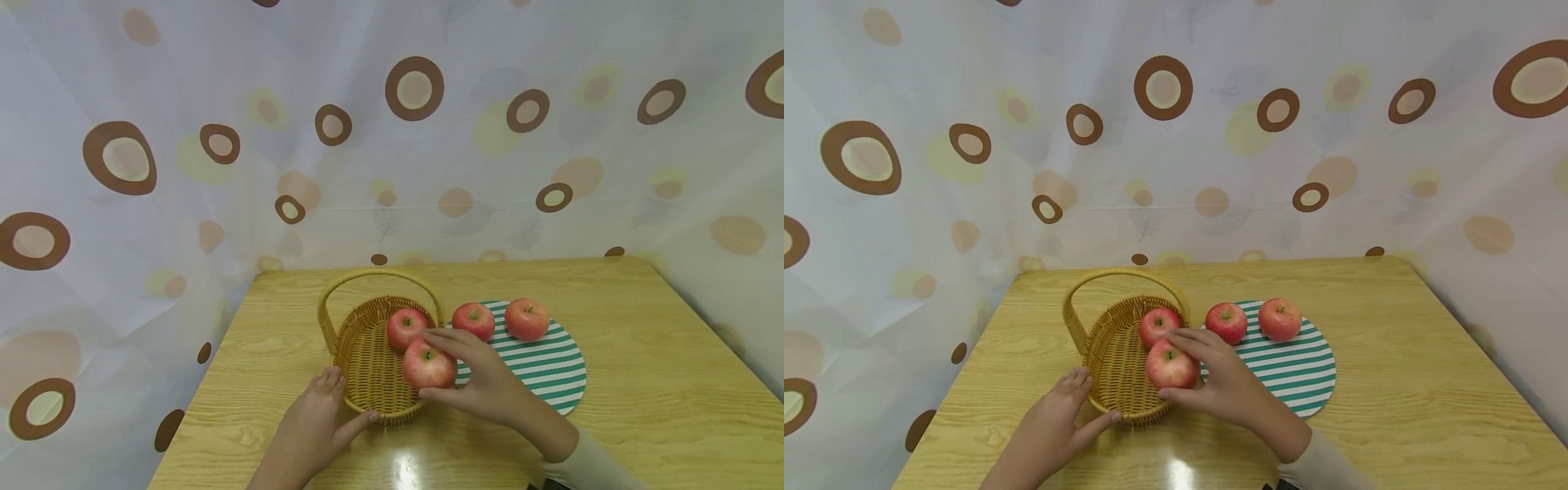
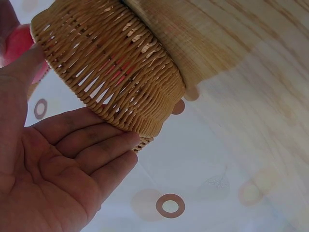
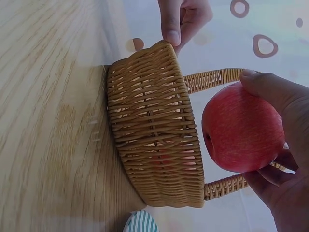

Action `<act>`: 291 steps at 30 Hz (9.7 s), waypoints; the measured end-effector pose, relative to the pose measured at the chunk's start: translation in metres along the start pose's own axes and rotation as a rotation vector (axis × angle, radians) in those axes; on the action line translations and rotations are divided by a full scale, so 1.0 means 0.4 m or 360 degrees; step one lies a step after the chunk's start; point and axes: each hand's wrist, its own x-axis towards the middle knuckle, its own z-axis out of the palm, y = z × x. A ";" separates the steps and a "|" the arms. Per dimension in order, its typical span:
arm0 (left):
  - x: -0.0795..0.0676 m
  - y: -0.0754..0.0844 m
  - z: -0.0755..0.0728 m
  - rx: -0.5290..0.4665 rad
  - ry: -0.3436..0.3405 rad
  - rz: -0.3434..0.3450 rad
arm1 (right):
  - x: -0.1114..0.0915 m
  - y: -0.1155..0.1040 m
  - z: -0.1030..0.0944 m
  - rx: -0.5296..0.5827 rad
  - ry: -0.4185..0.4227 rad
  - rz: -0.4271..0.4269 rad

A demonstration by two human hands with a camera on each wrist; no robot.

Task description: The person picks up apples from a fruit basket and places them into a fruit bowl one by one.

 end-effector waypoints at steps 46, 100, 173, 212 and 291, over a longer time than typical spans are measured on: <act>0.004 0.001 0.001 -0.0005 -0.0025 -0.0021 | -0.121 0.090 -0.127 -0.0175 0.0236 0.0108; 0.004 0.004 -0.002 -0.0007 0.0002 -0.0023 | -0.242 0.238 -0.228 -0.0260 0.0233 0.0509; 0.002 0.002 -0.004 -0.0044 -0.0003 -0.0012 | -0.224 0.230 -0.226 -0.0469 0.0184 0.0415; -0.002 0.001 0.003 -0.0007 -0.0002 -0.0002 | -0.109 0.053 -0.086 -0.0381 0.0034 0.0034; 0.002 -0.001 -0.001 0.0019 -0.0032 -0.0007 | 0.137 0.019 0.170 -0.0288 -0.0406 0.0255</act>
